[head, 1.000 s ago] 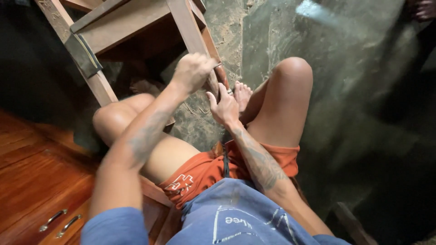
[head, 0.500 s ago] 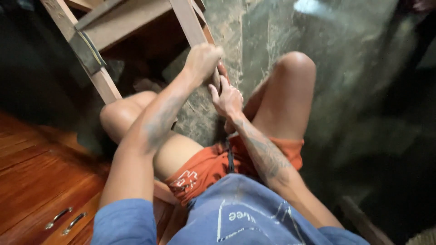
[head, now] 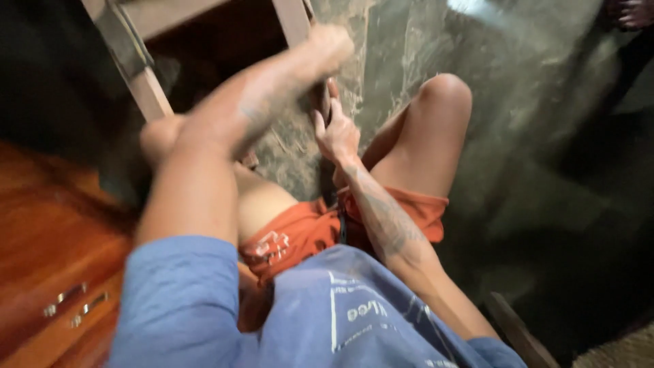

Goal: The person sands the leg and frame of a wooden chair using a small piece of sandpaper.

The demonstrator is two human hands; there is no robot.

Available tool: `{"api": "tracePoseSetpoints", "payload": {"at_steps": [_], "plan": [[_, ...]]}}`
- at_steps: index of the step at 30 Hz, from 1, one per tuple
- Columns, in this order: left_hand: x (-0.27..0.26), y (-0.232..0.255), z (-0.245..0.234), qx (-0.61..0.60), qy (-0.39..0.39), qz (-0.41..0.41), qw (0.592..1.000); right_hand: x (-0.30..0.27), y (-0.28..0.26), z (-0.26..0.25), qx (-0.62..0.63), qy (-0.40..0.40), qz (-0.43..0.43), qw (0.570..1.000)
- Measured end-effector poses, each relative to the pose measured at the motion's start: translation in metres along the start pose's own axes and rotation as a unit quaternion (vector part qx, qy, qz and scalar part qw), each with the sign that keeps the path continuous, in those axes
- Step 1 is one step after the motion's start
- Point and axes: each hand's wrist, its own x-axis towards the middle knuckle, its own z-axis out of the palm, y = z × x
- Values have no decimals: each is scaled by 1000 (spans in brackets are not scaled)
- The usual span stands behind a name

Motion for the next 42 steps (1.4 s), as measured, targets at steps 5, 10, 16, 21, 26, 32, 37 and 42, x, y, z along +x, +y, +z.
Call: {"api": "tracePoseSetpoints", "payload": {"at_steps": [5, 10, 16, 21, 26, 32, 37, 42], "plan": [[8, 43, -28, -36, -190, -89, 977, -1, -3, -3, 5, -34, 32, 999], [-22, 41, -45, -21, -196, -56, 979, -7, -13, -11, 15, -53, 50, 997], [-9, 55, -32, -35, -175, -97, 979, -12, -10, -13, 38, -33, 23, 998], [3, 53, -13, 6, -141, -110, 984, -8, -8, -10, 37, -37, 42, 998], [-126, 5, -17, -40, 173, 26, 984, -13, -14, -15, 38, -36, 28, 998], [-222, -42, 56, -3, 253, -101, 962, -9, -1, -7, 25, -46, 38, 998], [-176, -16, 44, -216, 306, -162, 913, -3, 7, 0, 12, -33, 24, 999], [-93, 14, 80, -73, 433, -98, 893, -8, 3, -5, 22, -38, 31, 999]]}}
